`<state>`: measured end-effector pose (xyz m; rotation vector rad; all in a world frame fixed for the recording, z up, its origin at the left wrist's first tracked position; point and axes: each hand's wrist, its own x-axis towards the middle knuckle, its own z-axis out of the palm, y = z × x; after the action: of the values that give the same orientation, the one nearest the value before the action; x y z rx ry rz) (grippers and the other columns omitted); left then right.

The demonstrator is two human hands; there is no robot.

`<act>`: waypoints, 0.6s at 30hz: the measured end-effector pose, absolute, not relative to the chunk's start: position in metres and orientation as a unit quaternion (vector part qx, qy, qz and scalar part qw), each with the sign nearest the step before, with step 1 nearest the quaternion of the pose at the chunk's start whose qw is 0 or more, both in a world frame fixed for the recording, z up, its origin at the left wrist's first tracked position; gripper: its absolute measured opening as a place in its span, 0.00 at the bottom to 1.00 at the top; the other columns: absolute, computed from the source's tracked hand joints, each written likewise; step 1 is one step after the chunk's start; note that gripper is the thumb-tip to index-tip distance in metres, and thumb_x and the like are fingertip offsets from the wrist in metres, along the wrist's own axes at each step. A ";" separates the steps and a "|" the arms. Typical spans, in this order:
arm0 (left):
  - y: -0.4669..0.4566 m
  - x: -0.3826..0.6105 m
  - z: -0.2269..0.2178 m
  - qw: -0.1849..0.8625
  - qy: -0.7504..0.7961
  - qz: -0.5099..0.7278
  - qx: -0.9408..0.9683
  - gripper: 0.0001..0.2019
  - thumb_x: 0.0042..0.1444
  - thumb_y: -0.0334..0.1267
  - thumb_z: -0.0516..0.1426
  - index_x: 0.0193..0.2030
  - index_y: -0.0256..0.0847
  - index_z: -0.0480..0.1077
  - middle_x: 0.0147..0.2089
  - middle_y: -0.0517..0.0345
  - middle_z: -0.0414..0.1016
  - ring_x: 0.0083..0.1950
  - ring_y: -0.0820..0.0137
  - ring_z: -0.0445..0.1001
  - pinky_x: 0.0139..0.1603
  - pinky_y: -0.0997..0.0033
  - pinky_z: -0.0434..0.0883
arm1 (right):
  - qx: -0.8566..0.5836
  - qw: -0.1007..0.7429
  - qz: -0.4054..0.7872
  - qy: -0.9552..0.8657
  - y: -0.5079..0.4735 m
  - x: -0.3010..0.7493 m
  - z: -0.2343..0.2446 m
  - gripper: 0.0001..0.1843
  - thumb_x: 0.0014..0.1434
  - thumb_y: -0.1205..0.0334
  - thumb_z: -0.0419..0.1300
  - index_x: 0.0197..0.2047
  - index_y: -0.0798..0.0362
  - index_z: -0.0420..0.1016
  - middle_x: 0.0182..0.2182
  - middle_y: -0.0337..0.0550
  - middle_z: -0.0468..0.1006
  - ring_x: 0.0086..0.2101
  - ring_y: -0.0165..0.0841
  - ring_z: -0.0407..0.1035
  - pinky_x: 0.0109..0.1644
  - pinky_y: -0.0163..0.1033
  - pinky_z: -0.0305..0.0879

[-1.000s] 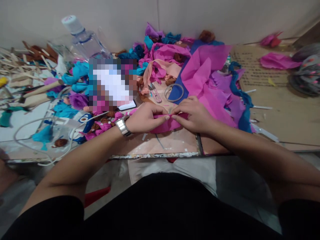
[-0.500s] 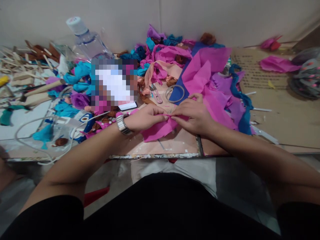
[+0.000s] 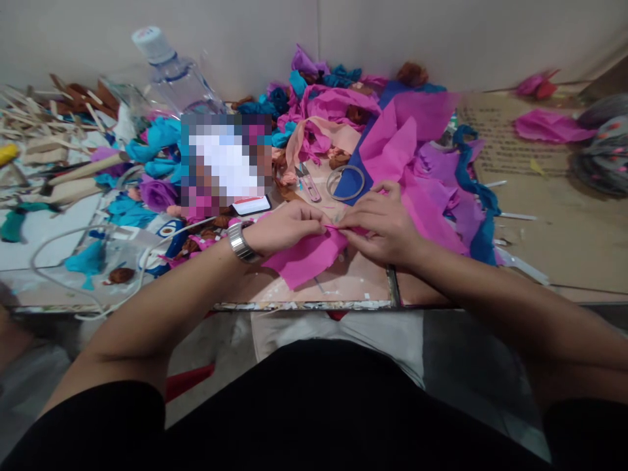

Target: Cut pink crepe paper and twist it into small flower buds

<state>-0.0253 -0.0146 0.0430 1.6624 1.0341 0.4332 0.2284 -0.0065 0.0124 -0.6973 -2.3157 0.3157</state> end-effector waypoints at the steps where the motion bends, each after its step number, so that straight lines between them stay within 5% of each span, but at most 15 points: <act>1: -0.015 -0.025 0.043 0.541 0.434 0.184 0.696 0.11 0.60 0.43 0.61 0.34 0.39 0.82 0.32 0.56 0.82 0.28 0.72 0.72 0.29 0.74 0.68 | -0.268 0.342 0.122 -0.892 -0.007 0.228 0.013 0.07 0.71 0.56 0.64 0.44 0.40 0.86 0.41 0.39 0.90 0.43 0.43 0.80 0.66 0.64 0.57; 18: -0.014 -0.026 0.046 0.555 0.432 0.197 0.684 0.10 0.60 0.42 0.62 0.37 0.38 0.83 0.33 0.55 0.82 0.29 0.73 0.72 0.28 0.75 0.66 | -0.265 0.350 0.129 -0.889 -0.008 0.228 0.013 0.06 0.71 0.56 0.64 0.43 0.40 0.85 0.41 0.39 0.90 0.43 0.42 0.80 0.66 0.64 0.58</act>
<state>-0.0257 -0.0142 0.0455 1.6149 1.0198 0.4659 0.2285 -0.0080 0.0133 -0.6876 -2.3027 0.3351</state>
